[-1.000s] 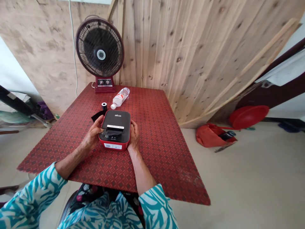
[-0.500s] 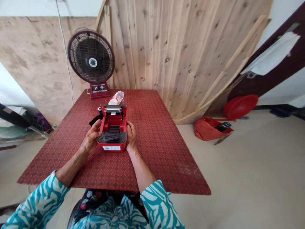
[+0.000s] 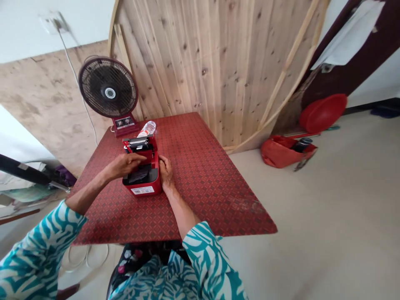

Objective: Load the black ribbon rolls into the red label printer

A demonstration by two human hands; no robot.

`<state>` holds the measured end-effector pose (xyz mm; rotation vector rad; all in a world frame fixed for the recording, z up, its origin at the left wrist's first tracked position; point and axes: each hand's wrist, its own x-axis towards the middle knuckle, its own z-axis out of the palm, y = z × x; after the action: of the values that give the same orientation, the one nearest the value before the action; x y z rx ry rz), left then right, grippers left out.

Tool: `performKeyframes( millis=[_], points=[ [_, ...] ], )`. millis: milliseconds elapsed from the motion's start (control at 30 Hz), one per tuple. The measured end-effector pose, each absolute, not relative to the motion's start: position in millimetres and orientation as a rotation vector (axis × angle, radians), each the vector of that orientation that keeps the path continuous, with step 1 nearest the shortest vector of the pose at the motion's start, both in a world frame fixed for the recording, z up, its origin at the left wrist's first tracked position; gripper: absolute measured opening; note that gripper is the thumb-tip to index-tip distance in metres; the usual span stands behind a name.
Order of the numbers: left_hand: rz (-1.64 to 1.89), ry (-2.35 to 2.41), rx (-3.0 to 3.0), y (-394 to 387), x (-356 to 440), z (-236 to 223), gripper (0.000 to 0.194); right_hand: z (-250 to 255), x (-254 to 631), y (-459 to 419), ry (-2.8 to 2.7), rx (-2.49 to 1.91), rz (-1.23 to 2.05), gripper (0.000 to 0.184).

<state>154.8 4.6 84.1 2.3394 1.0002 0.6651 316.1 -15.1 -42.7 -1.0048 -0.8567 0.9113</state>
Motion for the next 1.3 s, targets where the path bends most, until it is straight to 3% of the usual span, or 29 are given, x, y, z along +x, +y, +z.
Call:
performKeyframes(
  millis=[133,300,467,567,700,867,1033,1300],
  points=[
    [0.138,1.088,2.497,32.2,179.1,86.9,0.011,-47.3,314.8,-10.2,-0.863,-0.989,0.889,0.033],
    [-0.094,1.148,2.538,38.7,188.6,85.9,0.010,-48.7,313.8,-7.7,-0.884,-0.985,0.845,0.030],
    [-0.204,1.233,2.595,26.3,186.9,93.6,0.026,-47.5,313.9,-7.5,-0.895,-0.992,0.835,0.030],
    [-0.108,1.223,2.680,13.3,182.4,103.4,0.034,-47.4,314.3,-7.6,-0.902,-0.984,0.842,0.030],
    [0.268,1.148,2.716,-7.4,157.1,122.3,0.035,-47.9,315.5,-9.9,-0.892,-0.994,0.876,0.031],
    [0.859,1.206,2.160,-3.1,89.6,131.2,0.039,-47.8,317.8,-14.1,-0.891,-0.996,0.914,0.032],
    [1.268,1.271,1.678,42.5,35.0,98.9,0.041,-44.7,319.2,-15.9,-0.866,-1.031,0.907,0.032],
    [1.161,1.382,1.649,90.4,35.2,27.5,0.047,-40.5,322.1,-18.4,-0.885,-1.056,0.905,0.033]
  ],
)
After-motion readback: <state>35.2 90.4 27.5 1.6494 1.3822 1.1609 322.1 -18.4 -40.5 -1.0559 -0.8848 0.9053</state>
